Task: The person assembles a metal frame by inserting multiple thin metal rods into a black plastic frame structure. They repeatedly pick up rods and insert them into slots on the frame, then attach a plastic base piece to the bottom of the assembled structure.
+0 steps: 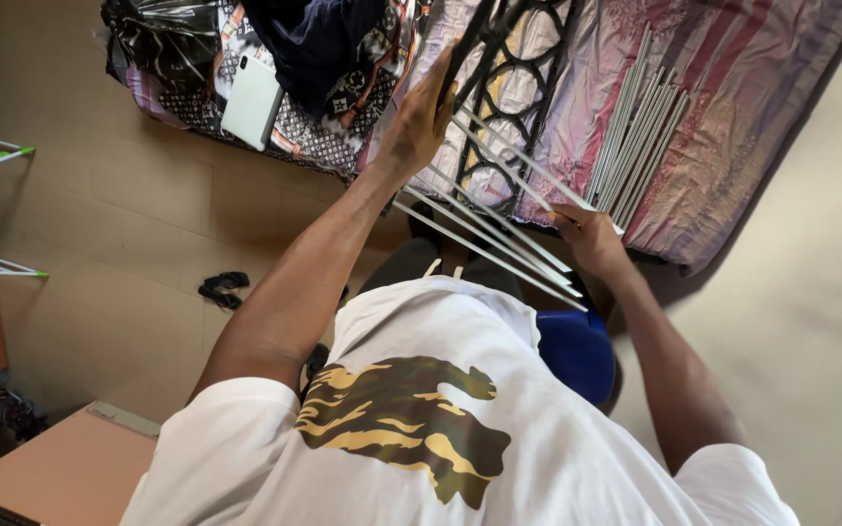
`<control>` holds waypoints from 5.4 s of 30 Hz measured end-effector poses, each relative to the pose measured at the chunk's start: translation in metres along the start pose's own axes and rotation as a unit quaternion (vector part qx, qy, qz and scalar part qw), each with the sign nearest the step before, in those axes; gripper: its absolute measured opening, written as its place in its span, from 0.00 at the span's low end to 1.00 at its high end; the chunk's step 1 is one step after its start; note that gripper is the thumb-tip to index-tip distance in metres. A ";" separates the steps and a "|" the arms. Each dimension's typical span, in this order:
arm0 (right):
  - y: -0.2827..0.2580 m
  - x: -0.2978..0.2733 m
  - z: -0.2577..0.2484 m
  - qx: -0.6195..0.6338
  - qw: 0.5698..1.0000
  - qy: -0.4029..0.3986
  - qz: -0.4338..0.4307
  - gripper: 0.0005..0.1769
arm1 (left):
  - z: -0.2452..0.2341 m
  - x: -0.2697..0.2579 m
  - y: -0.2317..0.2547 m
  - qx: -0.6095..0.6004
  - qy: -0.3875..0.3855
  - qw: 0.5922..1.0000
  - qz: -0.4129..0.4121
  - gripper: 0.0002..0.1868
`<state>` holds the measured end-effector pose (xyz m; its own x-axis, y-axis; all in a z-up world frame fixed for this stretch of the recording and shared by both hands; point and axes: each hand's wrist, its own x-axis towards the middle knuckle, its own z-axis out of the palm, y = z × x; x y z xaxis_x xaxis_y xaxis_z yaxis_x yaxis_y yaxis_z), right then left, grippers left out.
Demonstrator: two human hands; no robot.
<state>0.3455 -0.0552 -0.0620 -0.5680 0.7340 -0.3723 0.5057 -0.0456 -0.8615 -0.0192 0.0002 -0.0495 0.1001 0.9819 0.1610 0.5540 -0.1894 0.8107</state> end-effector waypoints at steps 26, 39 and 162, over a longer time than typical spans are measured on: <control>0.121 -0.033 -0.027 0.347 0.911 -0.047 0.216 0.20 | -0.020 -0.009 -0.031 -0.519 -0.077 0.849 -0.065 0.34; 0.255 0.028 0.010 -0.032 0.913 0.337 0.227 0.27 | -0.022 -0.034 0.040 0.043 -0.046 0.996 -0.070 0.32; 0.033 0.027 0.010 -0.053 0.998 -0.028 0.013 0.21 | 0.010 -0.027 0.037 -0.002 0.058 0.998 -0.012 0.27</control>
<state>0.3402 -0.0433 -0.1045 -0.5875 0.6945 -0.4153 0.5852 0.0101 -0.8108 0.0072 -0.0328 -0.0293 -0.0086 0.9786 0.2056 0.5523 -0.1667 0.8168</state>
